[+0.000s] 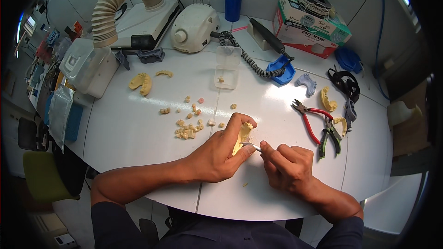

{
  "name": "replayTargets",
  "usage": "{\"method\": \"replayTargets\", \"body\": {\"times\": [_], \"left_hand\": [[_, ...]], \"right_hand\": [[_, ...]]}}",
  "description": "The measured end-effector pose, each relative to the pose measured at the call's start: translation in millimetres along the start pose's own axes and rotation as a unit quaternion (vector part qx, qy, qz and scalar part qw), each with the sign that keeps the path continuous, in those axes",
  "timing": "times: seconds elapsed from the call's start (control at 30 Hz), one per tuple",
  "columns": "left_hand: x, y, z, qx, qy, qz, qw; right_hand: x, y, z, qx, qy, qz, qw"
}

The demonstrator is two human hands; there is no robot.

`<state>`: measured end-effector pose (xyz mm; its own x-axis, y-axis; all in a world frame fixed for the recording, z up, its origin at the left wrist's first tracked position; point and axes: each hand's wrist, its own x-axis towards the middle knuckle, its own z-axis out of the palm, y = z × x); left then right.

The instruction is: Manually trimming and refining a dental plaster cast using a scraper and pliers.

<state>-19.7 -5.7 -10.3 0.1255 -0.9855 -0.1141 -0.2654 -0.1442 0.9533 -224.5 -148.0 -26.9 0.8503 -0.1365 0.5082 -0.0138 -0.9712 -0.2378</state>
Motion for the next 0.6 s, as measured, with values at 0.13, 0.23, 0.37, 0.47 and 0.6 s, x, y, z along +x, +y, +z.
{"method": "replayTargets", "body": {"times": [0.13, 0.23, 0.37, 0.47, 0.6], "left_hand": [[3.4, -3.1, 1.5, 0.011, 0.014, 0.019, 1.0], [2.9, -4.0, 2.2, 0.006, 0.013, 0.018, 1.0], [0.2, -8.9, 3.7, 0.002, 0.022, 0.037, 0.999], [0.3, -3.9, 1.2, 0.007, 0.008, 0.025, 1.0], [1.7, -3.1, 1.5, 0.008, 0.005, 0.017, 1.0]], "right_hand": [[0.0, 2.5, 2.0, -0.009, 0.011, 0.003, 1.0], [0.8, 2.2, 1.5, 0.002, 0.008, 0.009, 1.0], [2.3, 1.3, 4.3, 0.029, 0.014, 0.015, 0.999], [2.0, 1.6, 4.9, 0.044, 0.015, 0.021, 0.999], [1.3, 2.2, 4.0, 0.025, 0.015, 0.015, 0.999]]}}
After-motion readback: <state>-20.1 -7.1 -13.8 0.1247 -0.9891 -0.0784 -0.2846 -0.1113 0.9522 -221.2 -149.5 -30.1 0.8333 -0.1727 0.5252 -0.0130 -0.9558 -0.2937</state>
